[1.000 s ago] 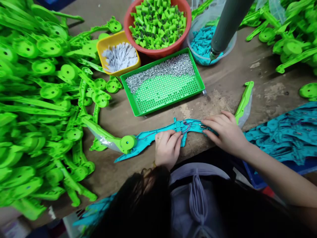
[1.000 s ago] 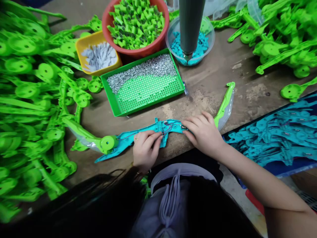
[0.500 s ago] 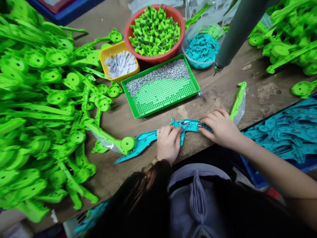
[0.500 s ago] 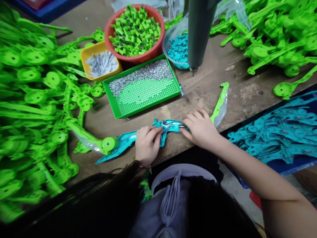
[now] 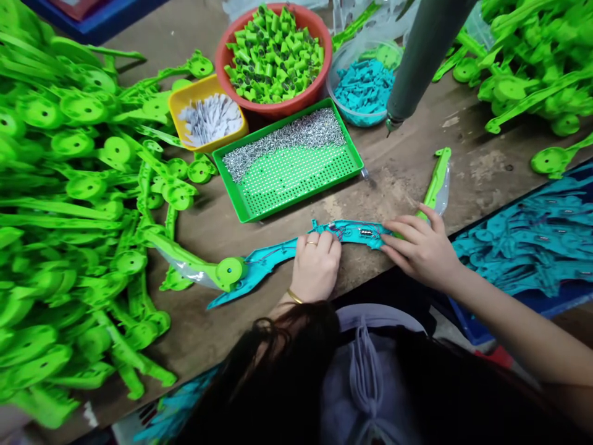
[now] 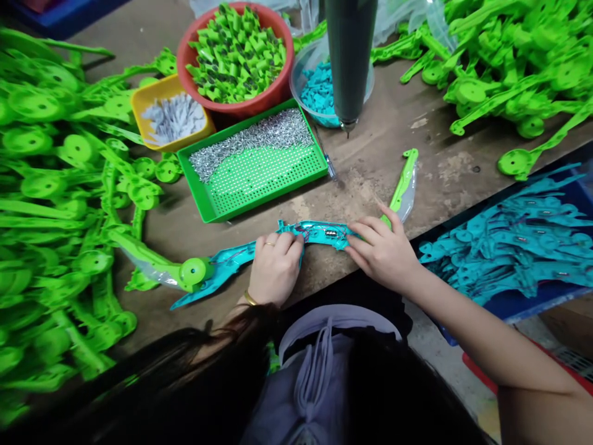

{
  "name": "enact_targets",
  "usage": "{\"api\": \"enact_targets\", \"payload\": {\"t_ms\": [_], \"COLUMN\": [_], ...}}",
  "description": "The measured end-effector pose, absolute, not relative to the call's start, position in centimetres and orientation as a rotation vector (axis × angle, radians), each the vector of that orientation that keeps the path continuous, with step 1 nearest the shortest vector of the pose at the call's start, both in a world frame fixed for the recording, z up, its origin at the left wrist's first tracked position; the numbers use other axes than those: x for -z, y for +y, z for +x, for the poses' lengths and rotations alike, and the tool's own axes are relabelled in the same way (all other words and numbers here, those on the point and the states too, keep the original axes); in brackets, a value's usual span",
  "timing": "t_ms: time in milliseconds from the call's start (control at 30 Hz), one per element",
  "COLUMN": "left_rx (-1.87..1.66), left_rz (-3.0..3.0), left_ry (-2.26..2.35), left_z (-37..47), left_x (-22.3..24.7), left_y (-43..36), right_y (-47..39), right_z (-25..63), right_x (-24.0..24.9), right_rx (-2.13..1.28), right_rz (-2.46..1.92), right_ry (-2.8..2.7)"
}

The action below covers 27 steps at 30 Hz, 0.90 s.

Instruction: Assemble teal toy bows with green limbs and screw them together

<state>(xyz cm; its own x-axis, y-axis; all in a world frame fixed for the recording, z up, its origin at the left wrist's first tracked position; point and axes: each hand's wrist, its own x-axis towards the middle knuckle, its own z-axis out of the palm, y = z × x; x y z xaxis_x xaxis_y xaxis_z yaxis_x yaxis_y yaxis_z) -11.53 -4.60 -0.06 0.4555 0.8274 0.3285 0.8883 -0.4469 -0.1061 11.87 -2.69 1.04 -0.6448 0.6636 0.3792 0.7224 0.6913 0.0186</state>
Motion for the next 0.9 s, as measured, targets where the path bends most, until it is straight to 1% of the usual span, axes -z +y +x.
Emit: {"api": "enact_targets", "payload": {"t_ms": [100, 233, 300, 433, 500, 733, 900], "left_rx": [0.241, 0.188, 0.282, 0.704, 0.842, 0.874, 0.821], "left_rz": [-2.469, -2.491, -2.543, -2.586, -2.536, -2.356, -2.279], "left_ry": [-1.44, -1.601, -1.674, -1.697, -1.675, -1.616, -1.569], "left_z": [-11.6, -12.1, -12.6, -13.5, -13.6, -12.7, -12.5], "left_x": [-0.4, -0.3, 0.1, 1.4, 1.9, 2.4, 2.4], "left_y": [-5.0, -6.1, -6.6, -7.6, -7.9, -8.0, -7.8], "right_y": [-2.8, -2.7, -2.5, -1.9, -1.6, -0.8, -0.4], "right_z": [12.1, 11.9, 11.2, 8.9, 7.6, 5.7, 5.6], "right_x": [-0.7, -1.2, -1.5, -1.5, -1.2, -0.8, -0.7], "right_rx": [0.244, 0.157, 0.147, 0.145, 0.146, 0.326, 0.224], "right_rz": [-1.108, -1.109, -1.086, -0.96, -0.885, -0.815, -0.815], "right_ry": [-2.558, -2.512, -2.446, -2.457, -2.514, -2.597, -2.561]}}
